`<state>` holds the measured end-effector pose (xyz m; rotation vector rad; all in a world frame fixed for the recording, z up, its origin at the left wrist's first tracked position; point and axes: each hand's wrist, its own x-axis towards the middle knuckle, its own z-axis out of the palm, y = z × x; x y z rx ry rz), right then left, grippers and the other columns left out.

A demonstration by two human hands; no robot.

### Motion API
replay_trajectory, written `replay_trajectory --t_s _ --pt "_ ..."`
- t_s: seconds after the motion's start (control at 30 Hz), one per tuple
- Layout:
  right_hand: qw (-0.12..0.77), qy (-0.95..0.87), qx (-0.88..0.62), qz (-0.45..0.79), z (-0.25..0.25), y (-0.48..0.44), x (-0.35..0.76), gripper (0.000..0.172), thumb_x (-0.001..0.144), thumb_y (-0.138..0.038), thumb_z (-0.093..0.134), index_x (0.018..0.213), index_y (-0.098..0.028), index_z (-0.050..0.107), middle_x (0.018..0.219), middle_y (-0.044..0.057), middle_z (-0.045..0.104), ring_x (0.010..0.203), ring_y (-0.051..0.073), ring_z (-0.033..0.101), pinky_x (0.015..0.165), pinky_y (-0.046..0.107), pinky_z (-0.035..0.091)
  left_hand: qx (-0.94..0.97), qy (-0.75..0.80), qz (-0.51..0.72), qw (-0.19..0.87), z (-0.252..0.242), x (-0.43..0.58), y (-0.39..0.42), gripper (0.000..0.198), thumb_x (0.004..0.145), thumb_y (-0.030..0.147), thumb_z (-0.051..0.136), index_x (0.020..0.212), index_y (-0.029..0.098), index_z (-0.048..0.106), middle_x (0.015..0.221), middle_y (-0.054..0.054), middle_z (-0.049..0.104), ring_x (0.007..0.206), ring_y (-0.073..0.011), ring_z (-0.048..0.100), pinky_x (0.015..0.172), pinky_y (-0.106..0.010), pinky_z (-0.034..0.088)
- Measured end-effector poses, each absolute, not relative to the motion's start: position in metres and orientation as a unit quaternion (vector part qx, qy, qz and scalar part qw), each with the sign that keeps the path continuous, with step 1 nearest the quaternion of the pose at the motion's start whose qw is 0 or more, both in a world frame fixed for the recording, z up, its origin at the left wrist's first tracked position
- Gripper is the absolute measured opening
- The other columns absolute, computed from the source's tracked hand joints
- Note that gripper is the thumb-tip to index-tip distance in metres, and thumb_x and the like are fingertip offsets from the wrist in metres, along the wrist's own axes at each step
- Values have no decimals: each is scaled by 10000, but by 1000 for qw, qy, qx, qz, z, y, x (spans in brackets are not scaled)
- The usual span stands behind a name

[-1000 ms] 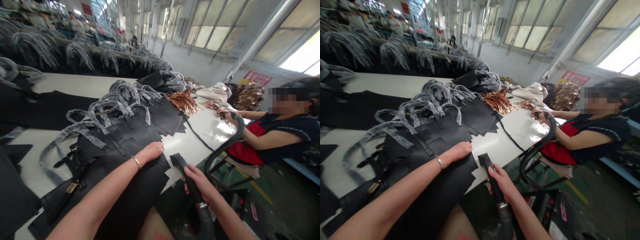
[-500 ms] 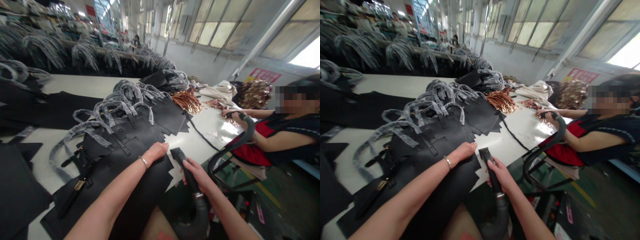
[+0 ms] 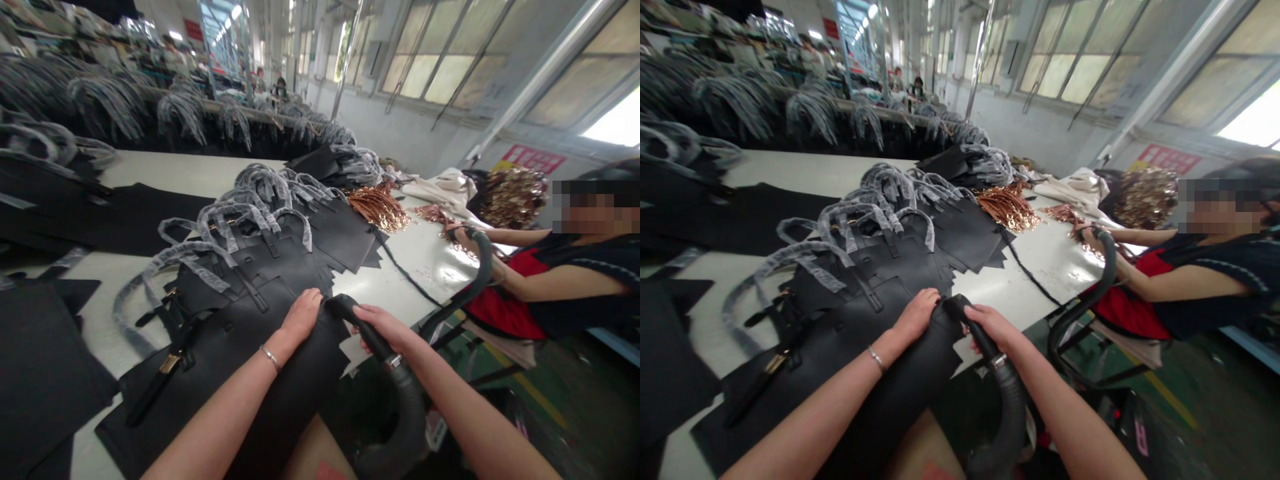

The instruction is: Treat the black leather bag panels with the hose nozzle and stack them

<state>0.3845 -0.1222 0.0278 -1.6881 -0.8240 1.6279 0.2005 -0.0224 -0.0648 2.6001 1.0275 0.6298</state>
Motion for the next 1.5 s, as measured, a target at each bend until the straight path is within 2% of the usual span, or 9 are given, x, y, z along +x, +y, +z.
replay_trajectory --t_s 0.3,0.5,0.7,0.8,0.9,1.03,1.17,1.33,1.5 --pt "279 -328 -648 629 37 -123 387 264 900 -409 517 1012 -171 514 682 10 632 369 121 572 322 221 474 862 402 250 183 -70 200 -20 141 891 103 483 1000 161 549 1169 -81 552 1049 -188 505 938 -321 447" --pt "345 -331 -690 543 40 -114 384 193 930 -374 471 985 -190 488 664 -17 604 373 103 563 343 210 477 851 396 275 206 -79 201 -17 185 863 46 462 962 164 563 1160 -87 561 1054 -190 524 947 -327 445" --pt "269 -349 -651 618 38 -123 386 274 896 -408 527 1053 -184 509 676 1 622 377 126 575 317 219 461 842 411 273 218 -76 201 -17 193 851 46 456 957 172 558 1141 -88 568 1065 -195 528 956 -337 444" --pt "303 -358 -668 577 32 -109 372 239 910 -386 504 1049 -192 510 657 -14 605 361 112 557 321 211 452 835 425 268 225 -70 200 -24 254 836 23 435 1010 167 551 1141 -104 572 1065 -197 541 946 -343 456" --pt "356 -368 -678 527 33 -91 359 217 906 -375 515 1039 -204 507 648 -30 589 368 105 559 344 210 463 836 422 260 236 -70 200 -37 341 816 9 431 1105 155 537 1263 -130 532 1175 -209 509 993 -359 442" --pt "346 -396 -632 569 43 -80 345 225 888 -407 536 958 -194 508 676 -17 609 381 106 566 353 219 476 853 390 247 243 -73 193 -65 418 820 29 430 1218 133 503 1402 -145 450 1290 -226 439 1045 -378 425" --pt "289 -430 -589 620 42 -76 326 230 883 -405 542 977 -197 512 667 -23 613 375 105 566 329 203 464 858 390 279 186 -65 162 -89 366 841 53 433 1168 164 553 1345 -108 516 1254 -215 473 1058 -383 418" --pt "221 -435 -568 662 35 -58 299 247 909 -390 507 1070 -202 510 652 -20 622 366 107 562 325 203 473 768 571 285 57 -53 110 -92 330 844 185 543 1167 125 570 1318 -182 510 1224 -327 464 1026 -502 399" --pt "199 -458 -562 659 38 -15 264 234 923 -373 495 1077 -197 502 625 -22 613 351 114 556 321 210 468 770 575 273 52 -60 92 -90 370 850 238 556 1208 141 551 1330 -169 503 1224 -309 464 1012 -460 421"
